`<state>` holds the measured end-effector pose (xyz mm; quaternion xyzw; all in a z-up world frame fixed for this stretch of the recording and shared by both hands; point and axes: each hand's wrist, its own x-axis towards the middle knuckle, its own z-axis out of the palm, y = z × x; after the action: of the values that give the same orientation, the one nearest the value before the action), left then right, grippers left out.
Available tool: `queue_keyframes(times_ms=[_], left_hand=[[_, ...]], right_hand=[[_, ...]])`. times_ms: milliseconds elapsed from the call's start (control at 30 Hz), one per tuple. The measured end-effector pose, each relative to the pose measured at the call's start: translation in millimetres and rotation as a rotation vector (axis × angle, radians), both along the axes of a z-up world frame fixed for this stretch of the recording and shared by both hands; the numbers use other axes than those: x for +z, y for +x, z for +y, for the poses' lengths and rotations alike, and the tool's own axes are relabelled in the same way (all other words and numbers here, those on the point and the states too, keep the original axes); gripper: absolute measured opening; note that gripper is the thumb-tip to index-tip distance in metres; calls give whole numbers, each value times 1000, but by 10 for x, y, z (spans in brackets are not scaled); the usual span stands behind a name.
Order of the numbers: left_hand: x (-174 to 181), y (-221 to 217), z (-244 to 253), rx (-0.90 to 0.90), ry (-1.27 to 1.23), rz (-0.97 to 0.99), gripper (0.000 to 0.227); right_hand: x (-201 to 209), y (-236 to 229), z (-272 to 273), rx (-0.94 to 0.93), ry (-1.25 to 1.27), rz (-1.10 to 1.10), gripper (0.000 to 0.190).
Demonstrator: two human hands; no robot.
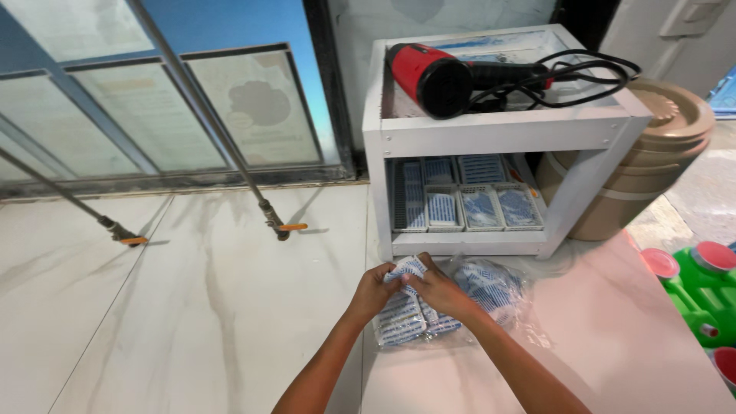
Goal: The person removes small blue-and-white packets from a plastic bag and places them into a white wire basket inside a small white cabinet. The person handles the packets one at a time, arranging them in rows within the basket.
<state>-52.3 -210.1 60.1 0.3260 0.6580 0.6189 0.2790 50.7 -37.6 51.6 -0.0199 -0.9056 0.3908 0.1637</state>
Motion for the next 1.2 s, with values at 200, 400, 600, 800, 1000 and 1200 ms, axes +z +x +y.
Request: queue_keyframes(times_ms=[200,400,600,800,1000,1200], left_hand=[[-336,58,-203,79,-9,-45,13],[-483,253,-115,118,87,-165,17],[-591,286,-102,113,178,-269,17],[-652,379,-105,109,106,-137,28],[-359,470,-165,148,120,129,54],[-218,621,-245,211,75,75,53]], right_hand=[[214,110,-106,-35,-433,104,30],[-8,313,-204,-249,-524,128,19],[1,464,-322,-345,-1,47,33],[121,546,-521,-87,172,212,60],[82,526,-572,-13,225,278,59],[68,526,-598,-78,101,113,62]])
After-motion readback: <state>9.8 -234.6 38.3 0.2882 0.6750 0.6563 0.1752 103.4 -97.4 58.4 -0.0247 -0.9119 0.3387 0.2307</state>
